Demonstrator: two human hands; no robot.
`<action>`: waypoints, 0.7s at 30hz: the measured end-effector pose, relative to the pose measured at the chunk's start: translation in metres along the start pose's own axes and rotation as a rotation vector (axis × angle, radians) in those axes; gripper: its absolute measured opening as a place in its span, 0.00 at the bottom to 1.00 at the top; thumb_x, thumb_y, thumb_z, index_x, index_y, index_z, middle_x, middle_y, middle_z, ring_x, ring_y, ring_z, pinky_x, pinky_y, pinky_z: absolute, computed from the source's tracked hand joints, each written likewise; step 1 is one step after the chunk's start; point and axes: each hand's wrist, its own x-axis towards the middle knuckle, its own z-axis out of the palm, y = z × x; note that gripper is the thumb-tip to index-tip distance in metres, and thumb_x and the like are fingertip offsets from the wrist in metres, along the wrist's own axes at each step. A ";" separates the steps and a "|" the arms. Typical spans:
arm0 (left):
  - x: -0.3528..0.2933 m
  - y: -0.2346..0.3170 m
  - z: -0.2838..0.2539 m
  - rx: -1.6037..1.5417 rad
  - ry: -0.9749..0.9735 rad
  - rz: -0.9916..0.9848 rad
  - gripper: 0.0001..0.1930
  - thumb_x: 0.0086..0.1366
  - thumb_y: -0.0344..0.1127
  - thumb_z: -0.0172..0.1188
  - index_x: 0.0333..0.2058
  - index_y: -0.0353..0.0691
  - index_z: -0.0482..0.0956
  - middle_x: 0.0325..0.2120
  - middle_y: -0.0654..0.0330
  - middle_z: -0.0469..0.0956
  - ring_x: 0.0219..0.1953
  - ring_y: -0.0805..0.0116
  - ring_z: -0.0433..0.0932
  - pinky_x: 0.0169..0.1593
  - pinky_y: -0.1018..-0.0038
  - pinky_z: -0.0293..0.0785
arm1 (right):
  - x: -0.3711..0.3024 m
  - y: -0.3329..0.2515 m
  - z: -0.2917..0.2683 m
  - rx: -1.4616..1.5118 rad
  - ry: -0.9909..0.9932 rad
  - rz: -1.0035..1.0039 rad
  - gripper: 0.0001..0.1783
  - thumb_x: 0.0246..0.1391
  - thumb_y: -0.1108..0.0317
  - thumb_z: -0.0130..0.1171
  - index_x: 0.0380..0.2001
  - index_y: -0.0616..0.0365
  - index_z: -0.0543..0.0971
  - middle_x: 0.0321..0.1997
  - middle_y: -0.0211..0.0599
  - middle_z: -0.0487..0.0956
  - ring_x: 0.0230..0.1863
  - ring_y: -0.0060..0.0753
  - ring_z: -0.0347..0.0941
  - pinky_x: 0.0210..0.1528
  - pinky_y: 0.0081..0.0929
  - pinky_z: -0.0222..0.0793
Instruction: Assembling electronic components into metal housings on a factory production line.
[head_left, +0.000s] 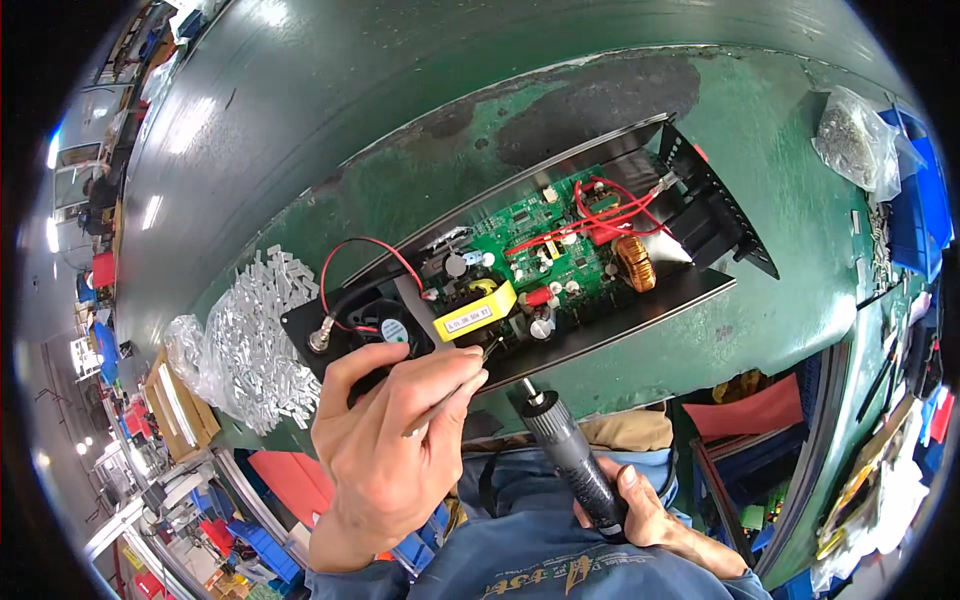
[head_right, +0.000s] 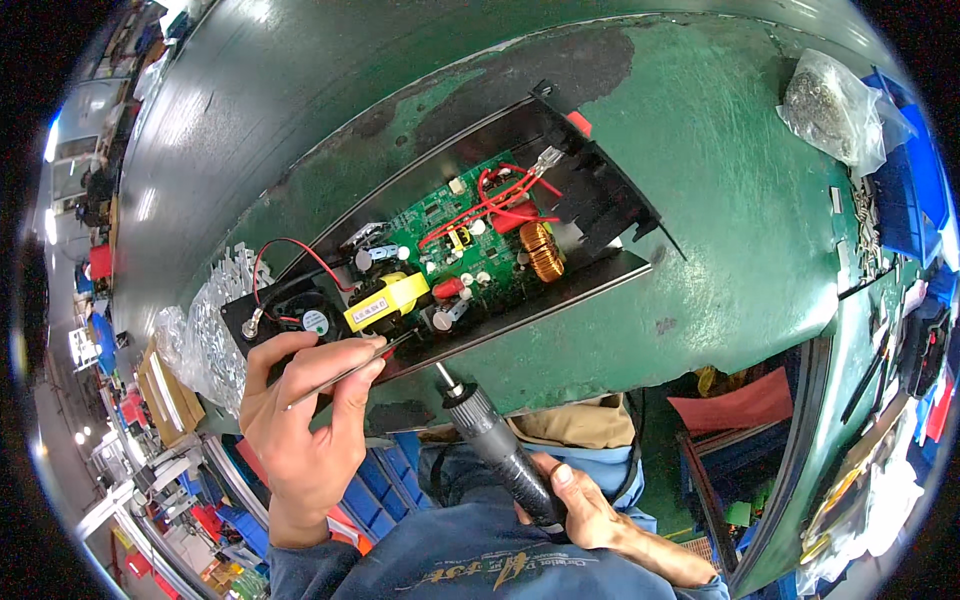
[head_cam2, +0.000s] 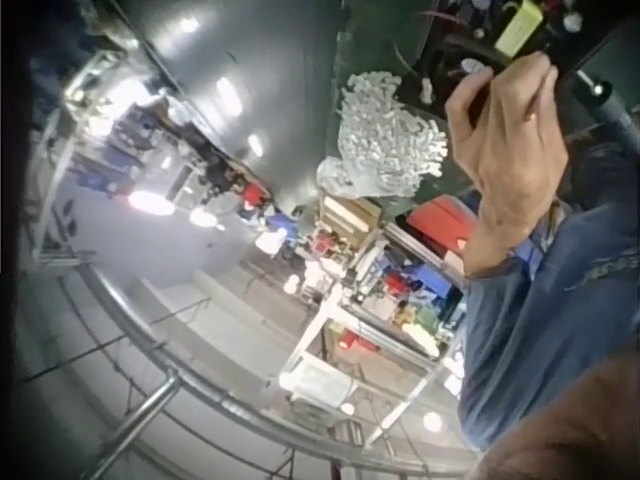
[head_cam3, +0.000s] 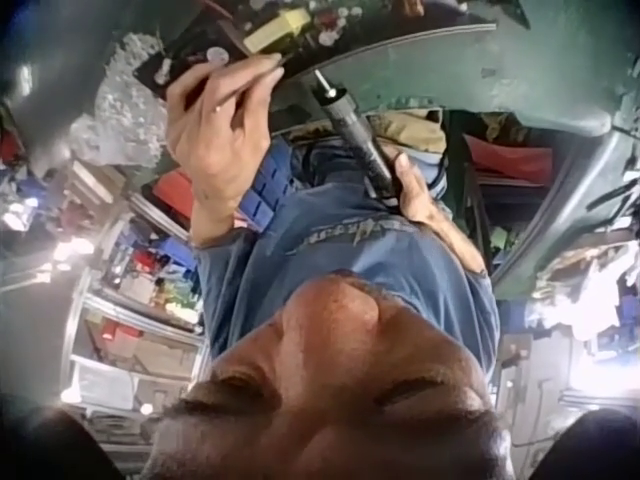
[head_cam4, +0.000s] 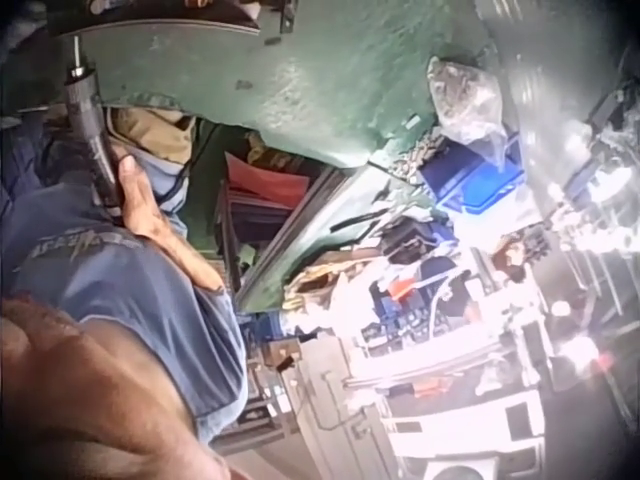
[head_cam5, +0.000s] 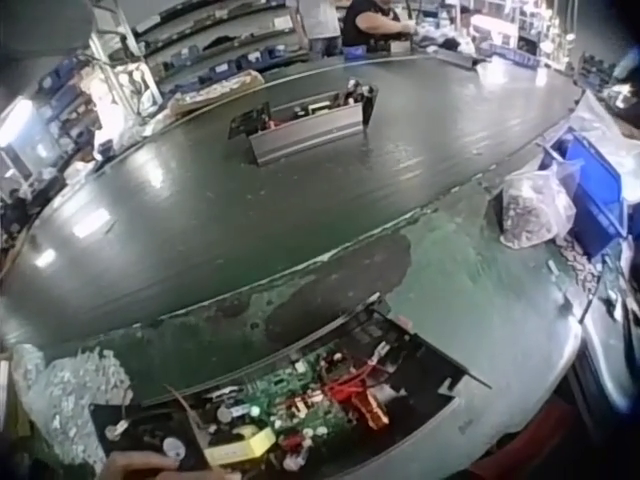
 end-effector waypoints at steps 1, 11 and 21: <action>0.000 0.000 0.000 -0.001 0.003 -0.007 0.09 0.61 0.27 0.69 0.40 0.39 0.80 0.34 0.65 0.87 0.32 0.73 0.84 0.49 0.70 0.73 | -0.001 0.000 0.000 0.001 0.000 0.001 0.53 0.63 0.23 0.28 0.60 0.65 0.70 0.29 0.36 0.79 0.28 0.23 0.72 0.34 0.22 0.65; -0.005 -0.003 0.002 -0.022 0.028 -0.013 0.09 0.62 0.29 0.70 0.40 0.40 0.80 0.33 0.65 0.87 0.33 0.74 0.85 0.51 0.71 0.73 | -0.005 -0.004 -0.002 0.034 -0.015 0.060 0.53 0.63 0.22 0.29 0.59 0.66 0.70 0.29 0.36 0.79 0.28 0.23 0.72 0.34 0.22 0.64; -0.001 0.006 -0.002 -0.070 -0.021 -0.090 0.07 0.61 0.26 0.69 0.36 0.42 0.80 0.34 0.62 0.88 0.37 0.71 0.86 0.56 0.66 0.71 | -0.004 0.002 0.007 -0.060 0.091 -0.027 0.47 0.66 0.27 0.34 0.56 0.66 0.72 0.28 0.37 0.79 0.28 0.25 0.73 0.33 0.23 0.66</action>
